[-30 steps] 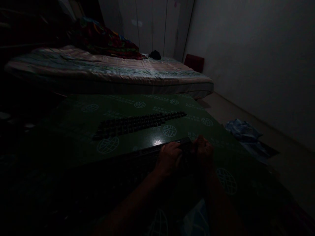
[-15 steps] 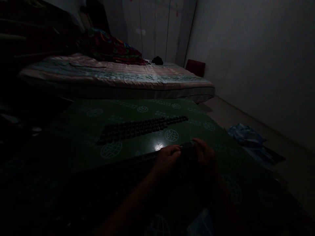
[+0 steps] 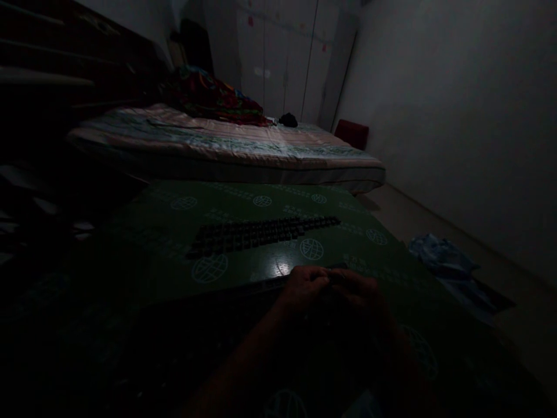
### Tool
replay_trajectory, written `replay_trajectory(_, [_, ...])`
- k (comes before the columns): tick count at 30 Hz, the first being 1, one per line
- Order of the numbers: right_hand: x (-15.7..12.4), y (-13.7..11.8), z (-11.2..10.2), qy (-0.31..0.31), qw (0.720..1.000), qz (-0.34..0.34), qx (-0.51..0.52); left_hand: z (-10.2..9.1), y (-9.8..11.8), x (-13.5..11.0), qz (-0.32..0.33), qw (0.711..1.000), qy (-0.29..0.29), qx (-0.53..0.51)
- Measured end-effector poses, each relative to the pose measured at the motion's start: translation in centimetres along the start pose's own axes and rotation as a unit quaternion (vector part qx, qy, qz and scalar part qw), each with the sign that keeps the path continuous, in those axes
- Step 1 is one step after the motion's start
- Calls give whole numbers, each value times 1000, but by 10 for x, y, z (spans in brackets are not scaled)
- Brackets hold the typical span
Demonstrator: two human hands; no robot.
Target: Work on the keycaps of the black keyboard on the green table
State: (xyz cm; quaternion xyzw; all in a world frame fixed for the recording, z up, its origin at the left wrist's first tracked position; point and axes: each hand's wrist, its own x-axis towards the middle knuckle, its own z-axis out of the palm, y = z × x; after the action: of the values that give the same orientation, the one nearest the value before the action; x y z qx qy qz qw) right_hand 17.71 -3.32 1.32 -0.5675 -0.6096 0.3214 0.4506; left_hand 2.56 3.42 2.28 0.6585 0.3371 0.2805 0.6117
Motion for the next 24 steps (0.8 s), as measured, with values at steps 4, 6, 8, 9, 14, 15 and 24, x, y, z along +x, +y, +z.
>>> replay_trajectory(4, [1,-3,-2,-16,999,-5,-38,-1,-4,2,5,1000,-14,10])
replay_trajectory(6, [2,-5,-5,-22,998,-4,-60,0,-5,2,-2,1000,-15,11])
replay_trajectory(8, [6,-9,-9,-26,997,4,-74,0,-4,3,-15,1000,-9,1])
replay_trajectory(9, [8,-11,-11,-26,997,8,-75,1,-3,3,-21,1000,-4,-6])
replay_trajectory(14, [23,-18,-19,-2,999,21,-42,-2,5,2,-29,999,45,-5])
replay_trajectory(15, [26,-18,-20,0,999,23,-39,-2,7,2,-30,998,55,-7])
replay_trajectory(24, [37,-11,-14,-8,999,37,-4,-5,5,0,-27,996,80,-35])
